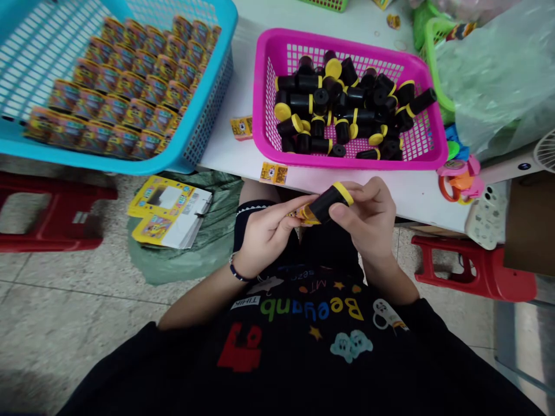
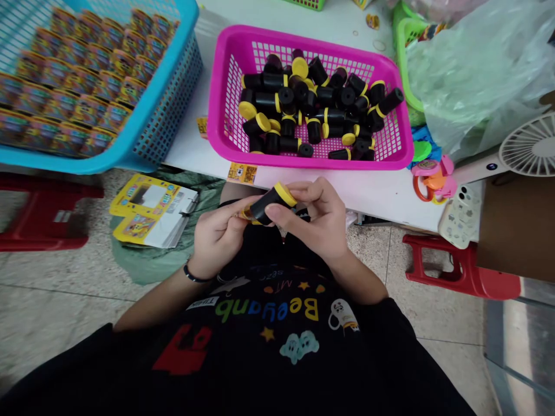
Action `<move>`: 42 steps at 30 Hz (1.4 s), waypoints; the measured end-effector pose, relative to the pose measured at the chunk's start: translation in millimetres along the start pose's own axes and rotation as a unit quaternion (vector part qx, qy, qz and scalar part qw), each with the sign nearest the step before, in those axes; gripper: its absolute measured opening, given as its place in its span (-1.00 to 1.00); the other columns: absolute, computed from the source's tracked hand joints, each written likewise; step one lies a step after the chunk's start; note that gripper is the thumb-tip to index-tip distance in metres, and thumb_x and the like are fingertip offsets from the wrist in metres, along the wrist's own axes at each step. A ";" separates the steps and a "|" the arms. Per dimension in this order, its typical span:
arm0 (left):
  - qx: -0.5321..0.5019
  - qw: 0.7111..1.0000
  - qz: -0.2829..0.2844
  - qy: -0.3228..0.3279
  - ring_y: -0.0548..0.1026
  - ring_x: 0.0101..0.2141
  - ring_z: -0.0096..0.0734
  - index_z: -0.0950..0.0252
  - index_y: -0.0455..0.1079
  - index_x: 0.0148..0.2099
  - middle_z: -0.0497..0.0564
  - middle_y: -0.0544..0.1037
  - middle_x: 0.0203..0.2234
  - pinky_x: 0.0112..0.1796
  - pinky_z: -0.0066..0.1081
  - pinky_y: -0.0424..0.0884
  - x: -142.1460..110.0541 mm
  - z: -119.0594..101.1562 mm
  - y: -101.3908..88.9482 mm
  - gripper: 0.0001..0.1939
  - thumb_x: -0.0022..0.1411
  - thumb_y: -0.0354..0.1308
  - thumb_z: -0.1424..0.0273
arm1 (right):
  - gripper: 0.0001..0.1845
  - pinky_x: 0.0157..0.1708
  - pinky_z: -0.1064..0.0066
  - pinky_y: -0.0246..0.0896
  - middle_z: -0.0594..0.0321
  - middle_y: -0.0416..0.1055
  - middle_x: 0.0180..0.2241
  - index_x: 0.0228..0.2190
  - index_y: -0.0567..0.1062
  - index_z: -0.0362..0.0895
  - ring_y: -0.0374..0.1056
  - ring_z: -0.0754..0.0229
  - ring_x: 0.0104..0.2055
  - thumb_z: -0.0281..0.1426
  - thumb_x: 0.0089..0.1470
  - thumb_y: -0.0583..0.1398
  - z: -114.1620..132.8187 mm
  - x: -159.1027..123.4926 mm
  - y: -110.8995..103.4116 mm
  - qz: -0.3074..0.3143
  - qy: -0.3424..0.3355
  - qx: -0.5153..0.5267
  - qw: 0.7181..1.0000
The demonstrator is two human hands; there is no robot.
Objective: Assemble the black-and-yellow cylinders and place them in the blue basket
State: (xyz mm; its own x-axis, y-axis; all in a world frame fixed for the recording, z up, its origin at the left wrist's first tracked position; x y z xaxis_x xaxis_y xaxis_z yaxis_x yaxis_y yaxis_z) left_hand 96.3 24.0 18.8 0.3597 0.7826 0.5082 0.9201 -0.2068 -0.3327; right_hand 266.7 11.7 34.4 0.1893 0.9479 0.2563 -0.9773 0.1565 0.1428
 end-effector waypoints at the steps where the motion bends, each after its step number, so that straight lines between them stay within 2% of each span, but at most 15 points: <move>1: -0.002 1.000 0.001 -0.001 0.74 -0.15 -0.33 0.25 0.61 0.21 0.07 0.75 -0.03 -0.09 -0.52 0.59 -0.2 0.1 -0.3 -0.53 0.59 0.03 0.11 | -0.53 -0.13 0.27 0.57 0.37 0.65 -0.24 -0.39 0.34 0.04 0.60 0.22 -0.20 -0.11 0.03 0.51 0.0 -0.4 -0.7 -0.002 -0.003 -0.023 1.000; 5: -0.006 0.999 0.019 -0.031 0.71 -0.30 -0.38 0.28 0.57 0.28 0.07 0.77 -0.18 -0.20 -0.53 0.57 1.3 3.3 -1.1 -0.45 0.56 0.05 0.02 | -0.54 -0.13 0.20 0.55 0.30 0.64 -0.20 -0.36 0.38 0.04 0.60 0.14 -0.15 -0.08 -0.01 0.52 3.6 -1.2 0.4 0.021 -0.027 -0.093 0.995; 9: -0.086 0.989 0.051 -0.105 0.72 -0.19 -0.30 0.27 0.62 0.22 0.11 0.76 -0.12 -0.11 -0.48 0.61 3.8 12.9 1.0 -0.48 0.47 0.19 0.02 | -0.57 -0.07 0.21 0.55 0.29 0.66 -0.13 -0.34 0.41 0.03 0.62 0.15 -0.11 -0.16 0.00 0.53 1.8 -0.4 -1.0 0.061 -0.031 -0.097 0.993; 12: -0.219 0.956 0.069 -0.184 0.73 -0.17 -0.23 0.24 0.65 0.18 0.13 0.76 -0.13 -0.12 -0.41 0.66 1.1 25.8 9.1 -0.49 0.32 0.39 0.05 | -0.58 0.01 0.18 0.56 0.28 0.67 -0.07 -0.28 0.46 0.04 0.64 0.12 -0.04 -0.21 -0.01 0.55 -2.1 -0.2 -0.1 0.103 -0.036 -0.096 0.989; 15: -0.298 0.927 0.044 -0.222 0.74 -0.20 -0.25 0.17 0.68 0.12 0.13 0.77 -0.14 -0.15 -0.40 0.68 -1.7 34.3 11.9 -0.51 0.18 0.53 0.15 | -0.64 0.09 0.19 0.54 0.28 0.66 -0.03 -0.23 0.51 0.04 0.62 0.13 0.06 -0.28 0.03 0.53 -0.9 -1.0 4.1 0.138 -0.060 -0.084 0.985; 17: -0.293 0.930 0.029 -0.221 0.75 -0.23 -0.29 0.14 0.69 0.09 0.11 0.76 -0.12 -0.14 -0.42 0.69 -1.9 34.2 10.7 -0.55 0.14 0.56 0.25 | -0.70 0.07 0.24 0.56 0.27 0.65 -0.03 -0.22 0.53 0.03 0.61 0.16 0.07 -0.29 0.08 0.50 0.0 -0.7 5.2 0.142 -0.057 -0.065 0.986; 19: -0.256 0.943 0.021 -0.213 0.74 -0.27 -0.32 0.16 0.70 0.07 0.09 0.77 -0.13 -0.15 -0.42 0.69 -1.5 30.9 8.1 -0.55 0.11 0.57 0.33 | -0.72 0.02 0.27 0.59 0.26 0.65 -0.06 -0.18 0.56 0.03 0.61 0.18 0.02 -0.27 0.11 0.48 -2.0 0.4 4.8 0.138 -0.025 -0.049 0.989; 23: -0.165 0.971 -0.001 -0.172 0.72 -0.34 -0.36 0.19 0.70 0.06 0.08 0.77 -0.20 -0.22 -0.49 0.68 1.3 20.5 -2.4 -0.56 0.10 0.56 0.38 | -0.60 -0.09 0.34 0.62 0.27 0.65 -0.13 -0.04 0.61 0.02 0.60 0.23 -0.13 -0.25 0.07 0.49 -12.5 0.2 4.3 0.147 0.069 -0.018 0.987; 26: -0.144 0.982 0.000 -0.120 0.73 -0.33 -0.39 0.13 0.71 0.05 0.05 0.78 -0.19 -0.23 -0.54 0.66 3.9 13.0 -5.2 -0.57 0.11 0.54 0.44 | -0.61 -0.24 0.42 0.60 0.31 0.65 -0.27 -0.12 0.67 -0.03 0.56 0.30 -0.30 -0.25 0.00 0.53 -21.8 -1.8 5.0 0.155 0.120 0.036 0.980; 29: -0.150 0.983 0.007 -0.108 0.73 -0.35 -0.37 0.13 0.71 0.05 0.05 0.78 -0.19 -0.28 -0.53 0.66 4.6 14.7 -3.2 -0.60 0.14 0.53 0.41 | -0.58 -0.32 0.44 0.59 0.33 0.64 -0.35 -0.19 0.69 -0.06 0.52 0.33 -0.40 -0.25 -0.11 0.58 -28.1 -2.4 4.5 0.140 0.142 0.056 0.978; 33: -0.133 0.987 -0.013 -0.086 0.73 -0.39 -0.36 0.12 0.70 0.06 0.04 0.78 -0.22 -0.33 -0.51 0.68 6.3 13.2 -5.2 -0.59 0.14 0.54 0.41 | -0.53 -0.35 0.44 0.59 0.32 0.64 -0.32 -0.25 0.67 -0.07 0.49 0.34 -0.42 -0.21 -0.21 0.61 -31.0 -1.2 3.1 0.098 0.146 0.049 0.983; 36: -0.093 0.994 -0.020 -0.045 0.76 -0.22 -0.29 0.08 0.69 0.09 0.03 0.76 -0.10 -0.14 -0.44 0.72 7.1 3.2 -6.6 -0.55 0.14 0.54 0.45 | -0.56 -0.35 0.45 0.57 0.31 0.62 -0.30 -0.38 0.61 -0.07 0.52 0.32 -0.36 -0.15 -0.20 0.61 -34.6 -1.0 3.1 0.075 0.143 0.043 0.986; 38: -0.056 0.998 -0.018 -0.039 0.76 -0.14 -0.26 0.10 0.69 0.07 0.02 0.75 -0.05 -0.02 -0.39 0.70 6.0 0.7 -5.2 -0.59 0.16 0.53 0.44 | -0.54 -0.32 0.45 0.58 0.30 0.59 -0.30 -0.44 0.56 -0.07 0.54 0.29 -0.32 -0.10 -0.21 0.61 -38.3 -1.8 5.9 0.087 0.137 0.028 0.986; 40: -0.041 0.997 -0.024 -0.062 0.76 -0.13 -0.24 0.15 0.68 0.08 0.04 0.75 -0.04 0.01 -0.36 0.69 3.9 5.9 -3.2 -0.60 0.19 0.52 0.39 | -0.49 -0.26 0.41 0.60 0.28 0.59 -0.25 -0.36 0.58 -0.05 0.55 0.27 -0.29 -0.01 -0.19 0.58 -39.4 -2.0 6.6 0.099 0.114 -0.002 0.989; 42: -0.070 0.991 -0.044 -0.105 0.74 -0.10 -0.23 0.20 0.62 0.19 0.07 0.75 -0.03 0.04 -0.33 0.68 1.4 17.2 -2.2 -0.48 0.18 0.53 0.32 | -0.43 -0.19 0.35 0.62 0.24 0.59 -0.15 -0.16 0.59 0.01 0.57 0.22 -0.22 0.09 -0.07 0.50 -32.6 -0.7 1.5 0.082 0.052 -0.050 0.994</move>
State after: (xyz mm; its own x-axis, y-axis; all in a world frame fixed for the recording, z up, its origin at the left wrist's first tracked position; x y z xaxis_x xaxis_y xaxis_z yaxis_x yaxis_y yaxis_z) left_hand 92.1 35.7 6.5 0.2501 0.9030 0.3494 0.9644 -0.2001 -0.1730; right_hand 262.1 20.4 3.2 0.0218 0.9857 0.1674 -0.9997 0.0205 0.0097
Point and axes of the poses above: each hand's wrist, its own x-axis towards the middle knuckle, its own y-axis out of the palm, z = x × y, the point moved 9 cm from there along x, towards the middle knuckle
